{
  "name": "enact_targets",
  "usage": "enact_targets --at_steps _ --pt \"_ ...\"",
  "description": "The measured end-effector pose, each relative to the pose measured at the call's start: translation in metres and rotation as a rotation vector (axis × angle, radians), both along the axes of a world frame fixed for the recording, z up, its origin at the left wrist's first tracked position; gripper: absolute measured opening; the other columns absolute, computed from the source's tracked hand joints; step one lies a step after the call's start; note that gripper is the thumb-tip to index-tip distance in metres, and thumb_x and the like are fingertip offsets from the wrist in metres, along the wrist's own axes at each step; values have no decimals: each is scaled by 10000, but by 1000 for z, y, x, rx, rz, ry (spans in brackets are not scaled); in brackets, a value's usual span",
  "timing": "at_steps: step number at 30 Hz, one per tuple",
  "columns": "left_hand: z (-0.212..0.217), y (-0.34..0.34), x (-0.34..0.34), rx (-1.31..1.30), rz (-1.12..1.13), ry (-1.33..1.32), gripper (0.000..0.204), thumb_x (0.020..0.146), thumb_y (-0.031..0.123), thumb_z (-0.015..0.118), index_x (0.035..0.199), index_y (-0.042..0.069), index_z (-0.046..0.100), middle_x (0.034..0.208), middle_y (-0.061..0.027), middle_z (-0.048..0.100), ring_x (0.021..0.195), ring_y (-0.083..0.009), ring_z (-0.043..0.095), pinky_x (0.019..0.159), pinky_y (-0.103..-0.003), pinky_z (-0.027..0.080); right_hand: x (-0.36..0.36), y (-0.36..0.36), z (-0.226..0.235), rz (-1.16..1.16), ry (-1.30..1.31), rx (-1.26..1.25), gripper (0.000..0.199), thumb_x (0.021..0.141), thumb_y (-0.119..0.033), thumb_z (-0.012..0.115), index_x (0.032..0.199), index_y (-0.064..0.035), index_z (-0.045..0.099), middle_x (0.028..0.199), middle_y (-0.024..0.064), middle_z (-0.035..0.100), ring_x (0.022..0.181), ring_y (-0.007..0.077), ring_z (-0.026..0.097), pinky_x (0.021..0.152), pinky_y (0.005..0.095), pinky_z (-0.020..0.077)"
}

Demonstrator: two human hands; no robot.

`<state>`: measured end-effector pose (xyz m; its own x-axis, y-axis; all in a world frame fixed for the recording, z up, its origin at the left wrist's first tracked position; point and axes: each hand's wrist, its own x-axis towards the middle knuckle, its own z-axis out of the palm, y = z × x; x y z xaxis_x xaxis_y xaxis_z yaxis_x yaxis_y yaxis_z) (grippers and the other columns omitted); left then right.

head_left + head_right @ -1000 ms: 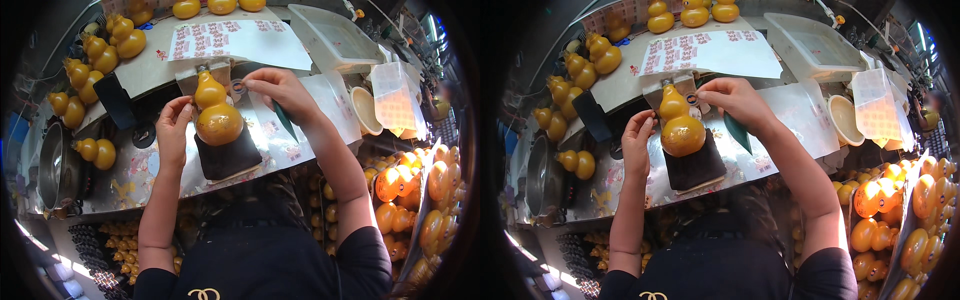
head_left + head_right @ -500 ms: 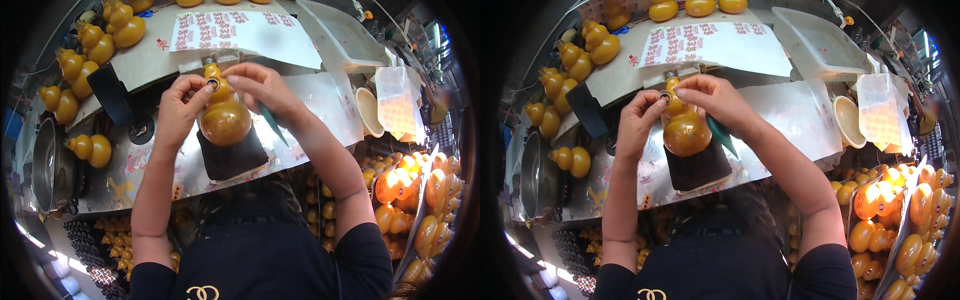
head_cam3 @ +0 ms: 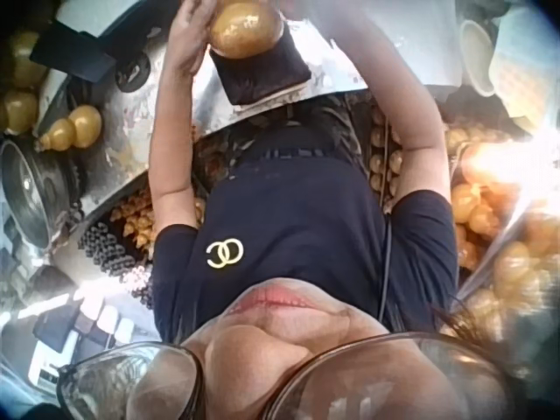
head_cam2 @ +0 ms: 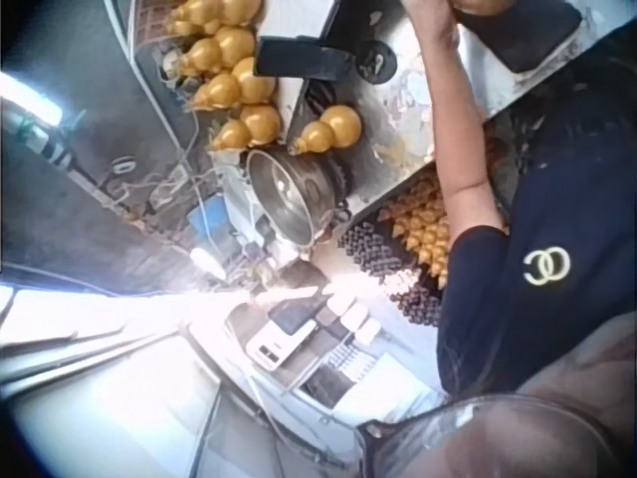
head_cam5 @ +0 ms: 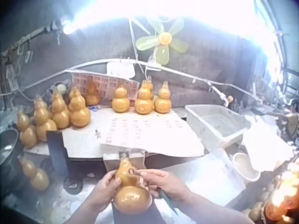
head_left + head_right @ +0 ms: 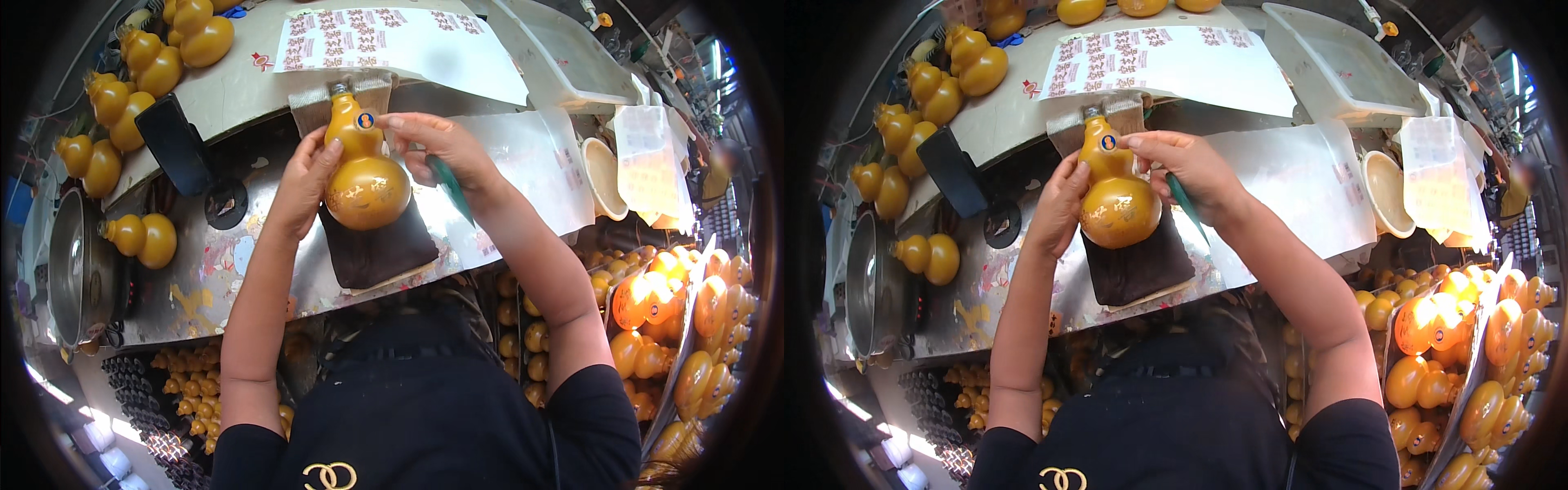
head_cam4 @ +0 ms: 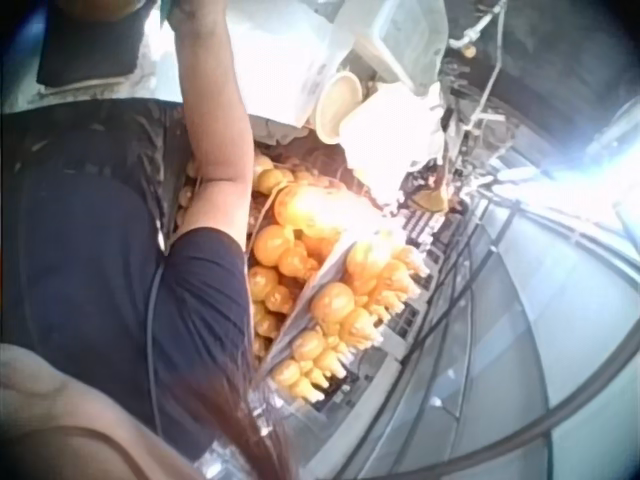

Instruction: The person picks up a yellow gourd, applies a sticker to its surface, and smooths it with a green tool. They repeat this process for several gourds, placing each labeled gourd aside on the counter.

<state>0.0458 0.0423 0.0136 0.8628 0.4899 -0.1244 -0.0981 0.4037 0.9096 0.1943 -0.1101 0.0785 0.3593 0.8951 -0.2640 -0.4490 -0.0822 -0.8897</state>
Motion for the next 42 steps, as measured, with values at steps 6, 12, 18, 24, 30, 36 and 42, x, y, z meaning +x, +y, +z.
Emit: enact_targets --at_steps 6,12,18,24,30,36,42 --pt "10 -12 4 -43 68 -39 491 932 210 635 1311 -18 424 1227 -130 559 1122 -171 559 960 -299 463 -4 -2 -1 31 32 29 332 946 -224 587 1212 -25 604 768 -25 527 496 36 450 427 170 350" --pt "12 -17 6 -39 112 -59 485 908 187 660 1284 -22 435 1204 -127 559 1106 -170 561 953 -297 463 5 -3 3 114 -7 -52 316 948 -215 579 1201 -33 629 762 -16 558 494 33 441 431 169 347" --pt "12 -13 11 -60 129 3 505 893 193 674 1280 -22 431 1186 -123 558 1097 -173 560 942 -292 460 9 0 -3 139 -49 -66 318 943 -222 590 1186 -25 644 756 -2 587 499 39 456 444 162 362" --pt "11 -13 9 -68 119 0 509 894 205 676 1278 -24 431 1189 -119 558 1102 -168 556 947 -292 455 10 5 -3 66 -209 -66 355 891 -268 669 1135 -12 648 733 -19 582 526 27 463 471 159 340" --pt "14 -16 11 -28 145 7 491 902 193 663 1280 -19 433 1184 -112 560 1083 -161 567 922 -278 469 19 26 -20 -19 -716 -133 463 805 -374 759 1057 -10 625 738 -21 582 640 47 499 568 200 390" --pt "10 -14 10 -82 128 -17 468 918 220 651 1271 -12 450 1167 -103 570 1064 -145 573 909 -262 474 26 34 -30 81 -620 -111 520 836 -449 707 1073 7 621 752 -11 583 661 54 489 591 205 394" --pt "10 -14 13 -71 144 -15 465 925 215 643 1281 -12 447 1171 -96 568 1057 -139 574 901 -264 478 22 36 -26 142 -561 -134 496 876 -456 663 1054 6 643 727 -23 554 623 48 454 579 208 379"
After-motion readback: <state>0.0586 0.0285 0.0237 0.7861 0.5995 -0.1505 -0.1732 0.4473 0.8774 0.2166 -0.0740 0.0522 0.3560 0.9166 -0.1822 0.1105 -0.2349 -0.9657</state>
